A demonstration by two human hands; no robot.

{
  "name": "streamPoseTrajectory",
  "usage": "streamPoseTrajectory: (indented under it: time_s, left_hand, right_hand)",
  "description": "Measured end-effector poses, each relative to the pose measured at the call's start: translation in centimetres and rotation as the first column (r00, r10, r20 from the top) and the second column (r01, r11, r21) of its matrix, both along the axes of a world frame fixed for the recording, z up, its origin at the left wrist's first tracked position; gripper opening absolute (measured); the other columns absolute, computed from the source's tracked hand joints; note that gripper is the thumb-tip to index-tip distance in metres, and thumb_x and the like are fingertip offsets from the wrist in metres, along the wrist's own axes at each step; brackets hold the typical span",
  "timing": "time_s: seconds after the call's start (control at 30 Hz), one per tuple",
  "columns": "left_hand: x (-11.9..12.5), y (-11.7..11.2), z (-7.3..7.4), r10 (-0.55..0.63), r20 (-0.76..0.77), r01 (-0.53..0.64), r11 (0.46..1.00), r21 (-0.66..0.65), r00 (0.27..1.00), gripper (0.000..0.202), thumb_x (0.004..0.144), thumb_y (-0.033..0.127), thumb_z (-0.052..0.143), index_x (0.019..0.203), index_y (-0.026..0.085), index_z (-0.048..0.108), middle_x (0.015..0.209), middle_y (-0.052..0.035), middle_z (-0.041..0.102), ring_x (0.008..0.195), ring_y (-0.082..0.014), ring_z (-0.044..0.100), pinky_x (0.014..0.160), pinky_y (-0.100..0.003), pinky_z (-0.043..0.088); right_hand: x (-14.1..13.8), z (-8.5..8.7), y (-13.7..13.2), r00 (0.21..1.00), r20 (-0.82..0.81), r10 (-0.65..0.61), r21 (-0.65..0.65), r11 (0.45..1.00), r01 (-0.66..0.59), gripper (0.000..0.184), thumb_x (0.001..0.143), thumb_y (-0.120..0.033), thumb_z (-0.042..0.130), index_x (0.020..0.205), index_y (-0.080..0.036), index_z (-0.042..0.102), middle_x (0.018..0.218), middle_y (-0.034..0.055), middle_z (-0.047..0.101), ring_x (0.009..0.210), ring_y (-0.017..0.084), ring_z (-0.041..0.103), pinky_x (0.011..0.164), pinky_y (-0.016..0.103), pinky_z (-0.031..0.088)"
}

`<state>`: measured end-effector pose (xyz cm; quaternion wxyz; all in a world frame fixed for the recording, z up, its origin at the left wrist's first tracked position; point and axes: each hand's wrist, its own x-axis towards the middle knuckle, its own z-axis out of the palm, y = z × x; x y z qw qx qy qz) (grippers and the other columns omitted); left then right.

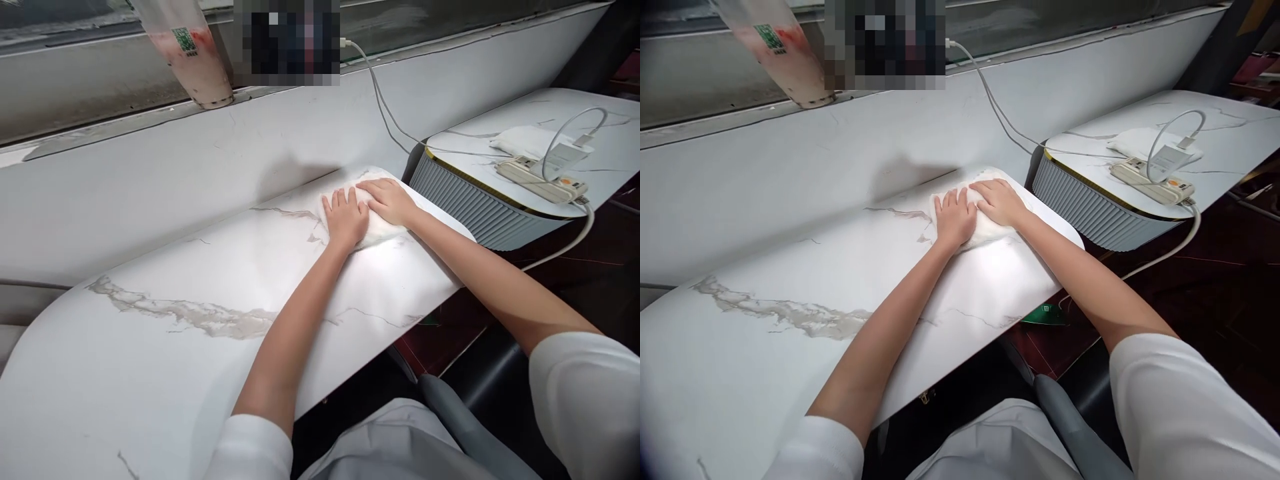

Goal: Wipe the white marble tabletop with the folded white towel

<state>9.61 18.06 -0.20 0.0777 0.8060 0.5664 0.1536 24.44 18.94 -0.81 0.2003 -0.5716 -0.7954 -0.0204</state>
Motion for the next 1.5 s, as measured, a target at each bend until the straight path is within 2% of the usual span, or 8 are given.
streamPoseTrajectory:
  time_s: [0.23, 0.4, 0.6, 0.77, 0.9, 1.0, 1.23, 1.5]
  left_hand:
    - [-0.5, -7.6, -0.2, -0.102, -0.033, 0.104, 0.993, 0.048, 0.994, 0.054, 0.102, 0.031, 0.028, 0.151, 0.014, 0.039, 0.157, -0.0120, 0.043, 0.150, -0.0239, 0.032, 0.126, -0.050, 0.013]
    - [-1.1, -12.0, -0.3, -0.189, -0.011, 0.190, 0.979, 0.072, 0.982, 0.054, 0.101, 0.031, 0.032, 0.150, 0.010, 0.041, 0.155, -0.0171, 0.045, 0.149, -0.0285, 0.034, 0.125, -0.054, 0.016]
    - [-1.4, -14.8, -0.6, -0.303, 0.051, 0.298, 0.951, 0.082, 0.952, 0.055, 0.100, 0.031, 0.034, 0.149, 0.007, 0.041, 0.155, -0.0200, 0.044, 0.148, -0.0316, 0.033, 0.125, -0.057, 0.015]
    - [-1.2, -15.5, -0.6, -0.351, 0.071, 0.344, 0.934, 0.098, 0.934, 0.055, 0.100, 0.032, 0.033, 0.149, 0.007, 0.041, 0.155, -0.0212, 0.043, 0.148, -0.0321, 0.034, 0.125, -0.056, 0.018]
    - [-0.6, -14.7, -0.4, -0.349, 0.048, 0.345, 0.935, 0.081, 0.936, 0.055, 0.101, 0.033, 0.032, 0.149, 0.007, 0.040, 0.155, -0.0213, 0.043, 0.148, -0.0326, 0.034, 0.124, -0.058, 0.020]
    - [0.6, -12.6, -0.4, -0.327, 0.043, 0.323, 0.943, 0.074, 0.944, 0.054, 0.100, 0.032, 0.032, 0.148, 0.008, 0.040, 0.153, -0.0209, 0.045, 0.147, -0.0328, 0.036, 0.124, -0.058, 0.020]
    - [4.1, -3.6, -0.6, -0.195, 0.060, 0.190, 0.979, 0.076, 0.979, 0.053, 0.099, 0.030, 0.033, 0.147, 0.010, 0.042, 0.153, -0.0171, 0.047, 0.146, -0.0293, 0.036, 0.125, -0.054, 0.017]
    - [4.7, 6.2, -0.4, -0.089, 0.035, 0.087, 0.995, 0.043, 0.995, 0.053, 0.099, 0.030, 0.030, 0.148, 0.015, 0.043, 0.154, -0.0126, 0.047, 0.146, -0.0248, 0.036, 0.125, -0.049, 0.014]
  right_hand:
    - [0.2, -0.1, -9.1, 0.994, 0.106, -0.020, 0.004, 1.000, 0.020, 0.055, 0.093, -0.028, 0.031, 0.142, -0.012, 0.050, 0.146, 0.0137, 0.054, 0.137, 0.027, 0.047, 0.116, 0.051, 0.031]
    - [0.2, 0.0, -14.6, 0.990, 0.138, -0.042, -0.011, 0.999, 0.044, 0.056, 0.096, -0.031, 0.028, 0.145, -0.011, 0.047, 0.147, 0.0143, 0.053, 0.138, 0.026, 0.046, 0.117, 0.050, 0.031]
    - [0.1, 0.0, -19.3, 0.978, 0.180, -0.105, -0.006, 0.994, 0.108, 0.057, 0.098, -0.033, 0.026, 0.151, -0.016, 0.040, 0.149, 0.0141, 0.051, 0.140, 0.027, 0.044, 0.118, 0.052, 0.031]
    - [0.1, 0.1, -20.7, 0.963, 0.217, -0.160, 0.005, 0.987, 0.163, 0.060, 0.098, -0.035, 0.026, 0.155, -0.020, 0.035, 0.150, 0.0123, 0.050, 0.141, 0.027, 0.044, 0.119, 0.053, 0.030]
    - [1.0, 0.0, -19.1, 0.962, 0.223, -0.160, 0.009, 0.987, 0.163, 0.058, 0.097, -0.035, 0.028, 0.152, -0.020, 0.040, 0.149, 0.0112, 0.052, 0.140, 0.028, 0.045, 0.118, 0.054, 0.030]
    - [2.4, 0.0, -16.2, 0.967, 0.216, -0.134, -0.020, 0.990, 0.142, 0.058, 0.096, -0.037, 0.029, 0.150, -0.021, 0.042, 0.150, 0.0101, 0.051, 0.140, 0.027, 0.045, 0.117, 0.054, 0.032]
    - [5.3, 0.1, -5.5, 0.982, 0.176, -0.072, -0.041, 0.996, 0.081, 0.057, 0.095, -0.034, 0.028, 0.147, -0.019, 0.046, 0.149, 0.0101, 0.052, 0.140, 0.027, 0.045, 0.117, 0.054, 0.029]
    - [5.5, 0.0, 5.8, 0.988, 0.152, -0.016, -0.032, 0.999, 0.021, 0.055, 0.095, -0.031, 0.031, 0.145, -0.016, 0.048, 0.148, 0.0124, 0.052, 0.136, 0.030, 0.047, 0.113, 0.053, 0.030]
